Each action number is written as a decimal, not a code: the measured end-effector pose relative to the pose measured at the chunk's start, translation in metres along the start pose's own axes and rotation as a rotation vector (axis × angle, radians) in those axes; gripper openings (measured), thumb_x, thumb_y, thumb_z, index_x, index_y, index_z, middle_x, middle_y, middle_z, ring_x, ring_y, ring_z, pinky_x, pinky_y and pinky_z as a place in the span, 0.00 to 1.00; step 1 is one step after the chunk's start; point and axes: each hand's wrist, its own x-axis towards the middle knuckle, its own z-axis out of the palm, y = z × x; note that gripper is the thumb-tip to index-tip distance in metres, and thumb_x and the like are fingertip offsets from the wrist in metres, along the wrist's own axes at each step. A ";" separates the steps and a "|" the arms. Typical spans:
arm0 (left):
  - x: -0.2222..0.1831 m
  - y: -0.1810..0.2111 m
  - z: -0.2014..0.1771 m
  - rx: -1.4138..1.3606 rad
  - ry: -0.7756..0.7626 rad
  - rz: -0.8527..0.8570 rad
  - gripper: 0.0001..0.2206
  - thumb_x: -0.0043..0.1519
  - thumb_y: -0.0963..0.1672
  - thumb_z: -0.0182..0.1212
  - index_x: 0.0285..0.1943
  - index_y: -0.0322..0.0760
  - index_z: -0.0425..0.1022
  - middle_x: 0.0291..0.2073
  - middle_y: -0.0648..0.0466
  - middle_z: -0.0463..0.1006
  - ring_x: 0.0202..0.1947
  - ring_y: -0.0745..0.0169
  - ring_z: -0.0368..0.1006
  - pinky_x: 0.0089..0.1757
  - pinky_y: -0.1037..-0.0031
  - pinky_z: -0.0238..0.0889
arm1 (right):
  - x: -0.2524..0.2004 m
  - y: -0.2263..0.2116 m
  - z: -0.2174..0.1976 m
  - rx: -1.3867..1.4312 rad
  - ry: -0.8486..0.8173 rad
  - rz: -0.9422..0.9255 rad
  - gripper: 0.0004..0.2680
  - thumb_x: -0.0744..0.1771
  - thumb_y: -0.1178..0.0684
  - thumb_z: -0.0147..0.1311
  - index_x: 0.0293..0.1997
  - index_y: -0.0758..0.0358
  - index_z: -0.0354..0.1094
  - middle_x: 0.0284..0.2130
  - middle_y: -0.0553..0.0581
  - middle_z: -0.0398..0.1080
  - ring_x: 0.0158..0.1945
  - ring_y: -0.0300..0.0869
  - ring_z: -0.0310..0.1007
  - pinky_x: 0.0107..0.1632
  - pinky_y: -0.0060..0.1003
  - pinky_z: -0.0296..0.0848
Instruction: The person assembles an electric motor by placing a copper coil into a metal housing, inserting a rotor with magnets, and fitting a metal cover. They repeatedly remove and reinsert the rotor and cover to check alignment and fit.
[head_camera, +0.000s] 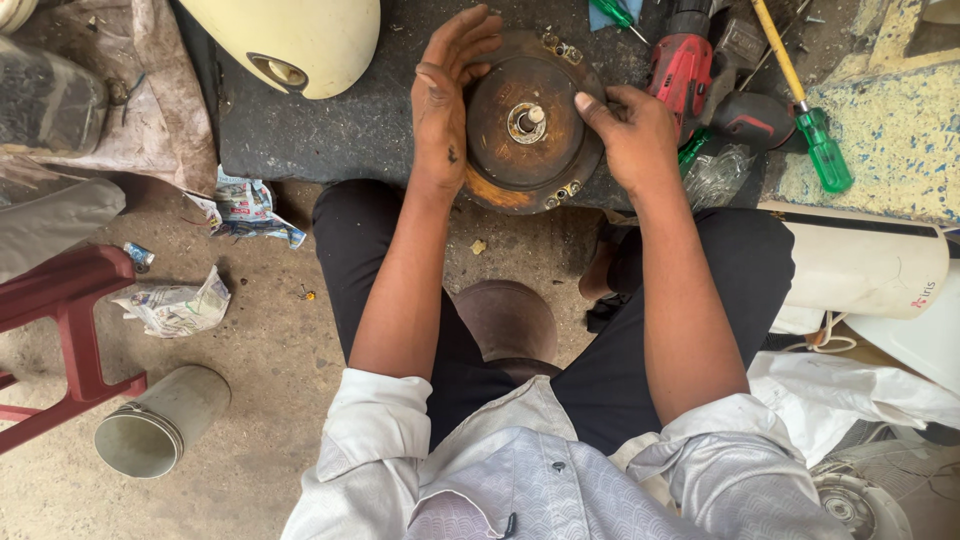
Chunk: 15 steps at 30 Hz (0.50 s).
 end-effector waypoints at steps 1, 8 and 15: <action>0.000 0.000 0.000 0.002 -0.001 0.000 0.42 0.67 0.68 0.29 0.75 0.40 0.63 0.67 0.44 0.72 0.68 0.53 0.68 0.66 0.64 0.61 | 0.000 -0.001 0.000 -0.001 -0.002 -0.003 0.17 0.68 0.44 0.62 0.54 0.71 0.74 0.36 0.60 0.80 0.40 0.40 0.80 0.45 0.32 0.74; 0.003 0.005 0.002 0.021 -0.004 0.007 0.41 0.68 0.67 0.34 0.76 0.40 0.64 0.64 0.43 0.74 0.66 0.51 0.70 0.65 0.61 0.62 | -0.001 -0.003 0.000 -0.022 -0.001 0.033 0.18 0.67 0.43 0.61 0.54 0.70 0.74 0.37 0.61 0.80 0.41 0.42 0.81 0.46 0.34 0.75; 0.002 0.034 0.005 0.084 -0.202 -0.104 0.25 0.64 0.54 0.65 0.64 0.35 0.76 0.59 0.44 0.80 0.65 0.48 0.74 0.67 0.58 0.64 | -0.001 -0.003 0.000 -0.019 0.014 -0.012 0.19 0.67 0.43 0.63 0.54 0.73 0.73 0.40 0.64 0.80 0.43 0.44 0.81 0.48 0.35 0.76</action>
